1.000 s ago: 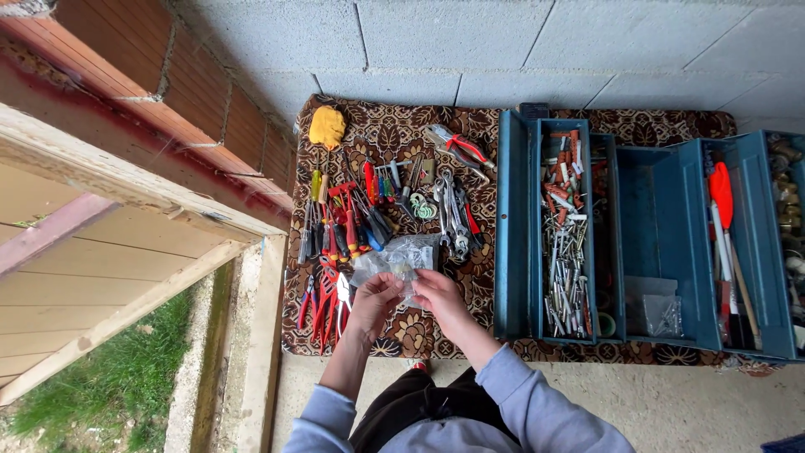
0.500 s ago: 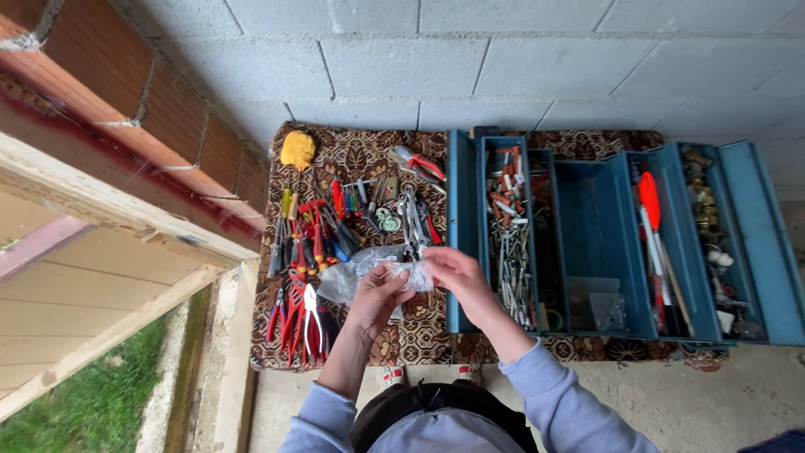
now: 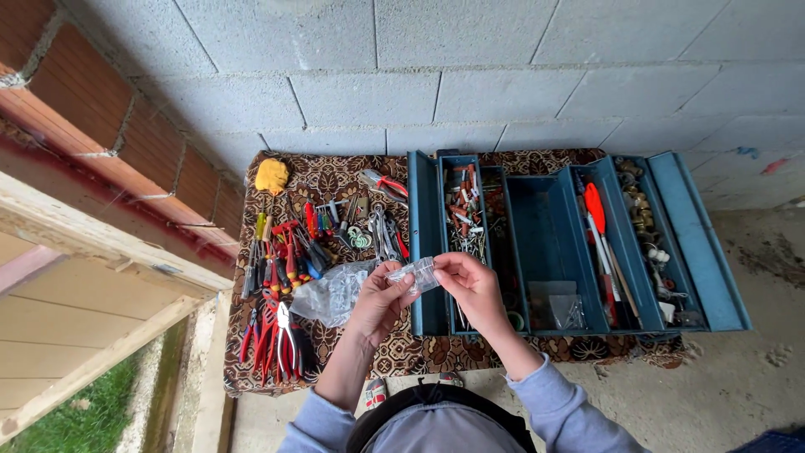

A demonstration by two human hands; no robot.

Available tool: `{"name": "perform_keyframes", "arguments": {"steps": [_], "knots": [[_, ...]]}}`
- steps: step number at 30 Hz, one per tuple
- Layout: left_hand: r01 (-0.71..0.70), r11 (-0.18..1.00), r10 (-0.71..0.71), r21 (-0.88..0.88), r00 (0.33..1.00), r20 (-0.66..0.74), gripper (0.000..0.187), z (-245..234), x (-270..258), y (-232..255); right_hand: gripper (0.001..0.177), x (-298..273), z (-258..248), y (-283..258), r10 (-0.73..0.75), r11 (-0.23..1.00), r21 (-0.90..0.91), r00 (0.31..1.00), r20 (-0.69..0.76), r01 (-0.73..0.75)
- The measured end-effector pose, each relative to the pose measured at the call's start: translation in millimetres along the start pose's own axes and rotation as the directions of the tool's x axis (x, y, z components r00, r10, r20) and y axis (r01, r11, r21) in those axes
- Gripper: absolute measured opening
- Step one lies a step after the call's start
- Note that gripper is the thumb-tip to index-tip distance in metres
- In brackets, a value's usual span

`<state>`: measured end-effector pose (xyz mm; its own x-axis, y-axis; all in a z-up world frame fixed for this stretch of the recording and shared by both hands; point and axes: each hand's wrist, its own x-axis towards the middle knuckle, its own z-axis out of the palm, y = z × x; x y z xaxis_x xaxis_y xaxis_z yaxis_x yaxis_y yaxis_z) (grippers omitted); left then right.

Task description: The person wipes the inside of a blue toolbox drawer with a yellow cloth, then places a small tin and several plastic bags of hardware into the drawer. The person repeatedly picks up and sets down the cloth and bags while arranging items inside the drawer.

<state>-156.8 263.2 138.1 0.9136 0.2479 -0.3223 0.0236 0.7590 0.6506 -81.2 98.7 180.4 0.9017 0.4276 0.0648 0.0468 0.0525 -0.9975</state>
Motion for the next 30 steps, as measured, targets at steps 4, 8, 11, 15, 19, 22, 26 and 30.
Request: {"name": "perform_keyframes", "arguments": {"steps": [4,8,11,15,19,22,26,30], "knots": [[-0.007,1.000,0.008,-0.015,0.998,0.066,0.034,24,-13,9,0.025,-8,-5,-17,-0.040,0.999,0.019,0.999,0.018,0.040],[-0.038,0.999,0.038,0.006,0.995,0.096,0.034,25,-5,-3,0.021,-11,-11,-25,-0.062,0.998,0.014,0.996,0.056,0.061],[-0.048,0.999,0.047,0.013,0.994,0.103,0.034,35,-7,-1,0.018,-12,-19,-23,-0.043,0.999,0.033,0.996,0.074,0.041],[-0.041,0.999,0.040,0.005,0.993,0.115,0.034,38,-6,-2,0.017,-7,-30,-4,0.012,0.997,0.080,0.995,0.102,-0.020],[-0.058,0.997,0.052,0.040,0.989,0.137,0.035,38,-3,-5,0.011,-11,-33,-11,-0.002,1.000,0.001,0.997,0.079,0.002],[-0.054,0.998,0.047,0.043,0.989,0.141,0.034,45,-6,-6,0.011,-13,-32,-26,-0.081,0.993,-0.080,0.995,0.057,0.085],[-0.009,0.997,-0.004,0.080,0.988,0.154,0.033,46,-6,-16,0.009,-7,-37,-43,-0.245,0.913,-0.307,0.963,0.113,0.269],[0.009,0.996,-0.025,0.092,0.984,0.178,0.034,58,-11,-12,0.007,-2,-41,-71,-0.337,0.763,-0.514,0.920,0.202,0.392]]}}
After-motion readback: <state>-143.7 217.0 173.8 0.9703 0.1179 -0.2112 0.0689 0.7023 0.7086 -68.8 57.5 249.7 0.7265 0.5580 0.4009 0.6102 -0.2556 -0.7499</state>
